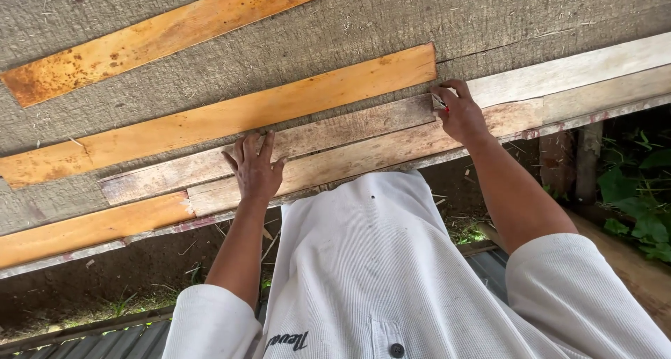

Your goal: The person arranges several wooden planks on a flat wooden surface, using a red utility knife to mark or trim edges. They repeatedly pick up, position, and adjust the planks to align them in rows.

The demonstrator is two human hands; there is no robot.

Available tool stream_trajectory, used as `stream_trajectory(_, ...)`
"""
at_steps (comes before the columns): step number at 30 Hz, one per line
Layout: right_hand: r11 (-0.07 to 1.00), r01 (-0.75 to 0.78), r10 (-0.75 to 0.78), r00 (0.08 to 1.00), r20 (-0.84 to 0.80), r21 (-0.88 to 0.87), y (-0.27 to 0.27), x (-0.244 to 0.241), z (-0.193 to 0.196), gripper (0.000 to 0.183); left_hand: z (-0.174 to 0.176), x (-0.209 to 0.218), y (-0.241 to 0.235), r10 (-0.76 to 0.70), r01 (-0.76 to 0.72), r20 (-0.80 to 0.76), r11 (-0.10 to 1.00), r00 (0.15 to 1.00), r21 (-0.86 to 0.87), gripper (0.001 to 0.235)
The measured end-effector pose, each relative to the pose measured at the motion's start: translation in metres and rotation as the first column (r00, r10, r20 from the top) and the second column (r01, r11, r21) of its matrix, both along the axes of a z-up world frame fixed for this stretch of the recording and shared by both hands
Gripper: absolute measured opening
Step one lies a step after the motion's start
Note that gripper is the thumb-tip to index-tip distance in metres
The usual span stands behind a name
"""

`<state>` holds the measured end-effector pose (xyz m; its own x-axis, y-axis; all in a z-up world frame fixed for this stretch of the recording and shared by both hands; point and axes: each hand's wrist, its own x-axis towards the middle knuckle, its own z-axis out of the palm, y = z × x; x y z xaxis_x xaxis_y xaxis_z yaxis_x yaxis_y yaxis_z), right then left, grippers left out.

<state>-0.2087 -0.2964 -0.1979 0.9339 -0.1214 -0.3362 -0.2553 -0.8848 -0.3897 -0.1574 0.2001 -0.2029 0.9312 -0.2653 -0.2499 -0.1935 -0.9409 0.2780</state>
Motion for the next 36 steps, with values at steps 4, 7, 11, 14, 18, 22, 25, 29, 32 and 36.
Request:
stream_trajectory(4, 1.0, 0.015, -0.014, 1.0, -0.022, 0.022, 0.0, 0.0, -0.001, 0.055, -0.009, -0.003, 0.002, -0.01, 0.01, 0.015, 1.0, 1.0, 0.02, 0.078)
stream_trajectory(7, 0.999, 0.009, -0.009, 1.0, 0.01, 0.038, -0.001, -0.001, -0.003, 0.056, -0.012, -0.004, 0.004, -0.026, 0.025, 0.026, 0.999, 0.999, 0.037, 0.08)
stream_trajectory(11, 0.999, 0.018, -0.018, 1.0, -0.003, 0.029, -0.001, -0.002, -0.002, 0.056, -0.019, -0.005, 0.006, -0.033, 0.032, 0.024, 0.998, 0.999, 0.049, 0.08)
stream_trajectory(14, 0.999, 0.022, -0.022, 1.0, -0.007, 0.037, -0.005, -0.003, -0.006, 0.058, -0.021, -0.003, 0.006, -0.037, 0.036, 0.017, 0.998, 0.999, 0.05, 0.079)
stream_trajectory(18, 0.998, 0.03, -0.03, 1.0, -0.003, 0.056, -0.009, -0.004, -0.01, 0.059, -0.025, -0.004, 0.007, -0.044, 0.043, 0.015, 0.998, 0.999, 0.052, 0.077)
stream_trajectory(22, 0.997, 0.027, -0.029, 0.999, 0.031, 0.071, -0.012, -0.002, -0.013, 0.06, -0.023, -0.005, 0.008, -0.039, 0.038, 0.021, 0.999, 0.999, 0.036, 0.076)
stream_trajectory(25, 0.993, 0.063, -0.069, 0.996, 0.06, 0.102, -0.019, -0.003, -0.022, 0.07, -0.02, -0.006, 0.006, -0.04, 0.039, 0.015, 0.998, 0.999, 0.047, 0.076)
stream_trajectory(29, 0.989, 0.068, -0.081, 0.993, 0.088, 0.133, -0.027, -0.006, -0.036, 0.063, -0.022, -0.007, 0.006, -0.061, 0.058, 0.055, 0.997, 0.997, 0.043, 0.078)
stream_trajectory(32, 0.988, 0.067, -0.079, 0.993, 0.085, 0.137, -0.027, -0.007, -0.035, 0.063, -0.024, -0.008, 0.007, -0.068, 0.065, 0.075, 0.997, 0.995, 0.045, 0.08)
stream_trajectory(36, 0.989, 0.048, -0.058, 0.996, 0.067, 0.14, -0.026, -0.004, -0.031, 0.063, -0.021, -0.007, 0.006, -0.07, 0.067, 0.086, 0.997, 0.994, 0.035, 0.078)
